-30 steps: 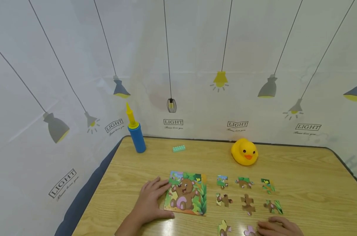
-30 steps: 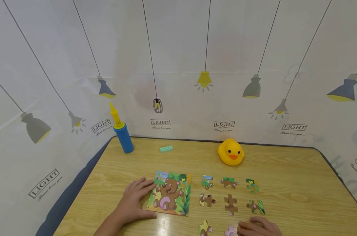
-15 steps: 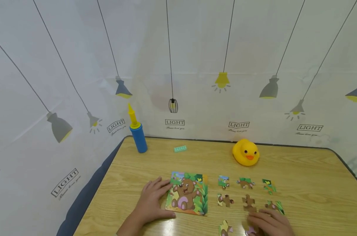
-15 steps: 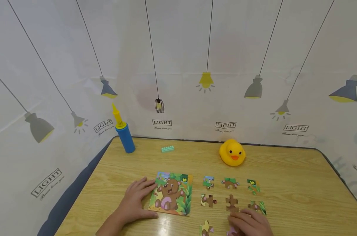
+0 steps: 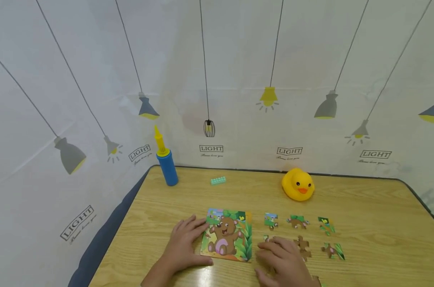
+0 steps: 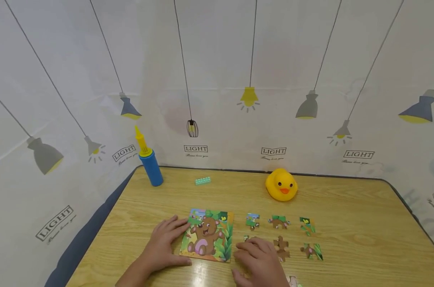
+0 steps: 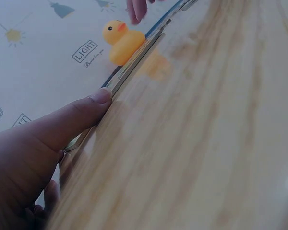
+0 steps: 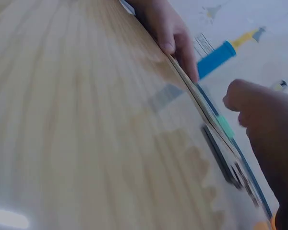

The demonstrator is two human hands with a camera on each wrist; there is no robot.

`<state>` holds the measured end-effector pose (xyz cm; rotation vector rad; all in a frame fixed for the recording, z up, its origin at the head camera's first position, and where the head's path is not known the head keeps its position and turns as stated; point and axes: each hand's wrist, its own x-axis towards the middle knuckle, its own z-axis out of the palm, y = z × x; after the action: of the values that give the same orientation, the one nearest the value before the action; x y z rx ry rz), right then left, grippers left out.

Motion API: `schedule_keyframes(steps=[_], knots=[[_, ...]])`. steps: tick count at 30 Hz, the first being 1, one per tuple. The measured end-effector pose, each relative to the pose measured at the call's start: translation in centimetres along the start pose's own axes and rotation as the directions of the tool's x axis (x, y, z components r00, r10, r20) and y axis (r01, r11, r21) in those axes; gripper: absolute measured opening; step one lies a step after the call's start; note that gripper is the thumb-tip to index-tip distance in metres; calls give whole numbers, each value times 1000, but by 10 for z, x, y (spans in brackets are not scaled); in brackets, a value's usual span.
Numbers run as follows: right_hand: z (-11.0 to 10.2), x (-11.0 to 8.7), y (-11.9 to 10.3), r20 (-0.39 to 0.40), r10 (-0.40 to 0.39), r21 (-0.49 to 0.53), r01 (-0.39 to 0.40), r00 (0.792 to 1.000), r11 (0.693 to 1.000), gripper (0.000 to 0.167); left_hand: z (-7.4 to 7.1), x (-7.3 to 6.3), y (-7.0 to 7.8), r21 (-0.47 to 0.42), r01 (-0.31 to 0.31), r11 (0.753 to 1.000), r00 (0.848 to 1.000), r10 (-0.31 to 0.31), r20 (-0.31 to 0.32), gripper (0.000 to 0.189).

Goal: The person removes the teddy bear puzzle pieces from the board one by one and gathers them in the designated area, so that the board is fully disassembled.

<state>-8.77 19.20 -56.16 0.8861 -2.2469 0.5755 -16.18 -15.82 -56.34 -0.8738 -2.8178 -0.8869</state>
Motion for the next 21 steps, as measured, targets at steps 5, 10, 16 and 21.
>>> schedule_keyframes(steps=[5,10,16,21], knots=[[15,14,-16,124,75,-44,-70,989,997,26,1,0,-1,3,9,1000,1000,-9,9,111],[25,25,-26,176,211,-101,-196,961,975,38,0,-1,-1,18,-2,1000,1000,2,-2,111],[26,32,-32,332,406,-153,-376,851,914,59,0,-1,-1,14,4,1000,1000,-4,-2,110],[24,34,-32,395,449,-161,-421,802,893,56,0,0,0,11,7,1000,1000,-7,9,111]])
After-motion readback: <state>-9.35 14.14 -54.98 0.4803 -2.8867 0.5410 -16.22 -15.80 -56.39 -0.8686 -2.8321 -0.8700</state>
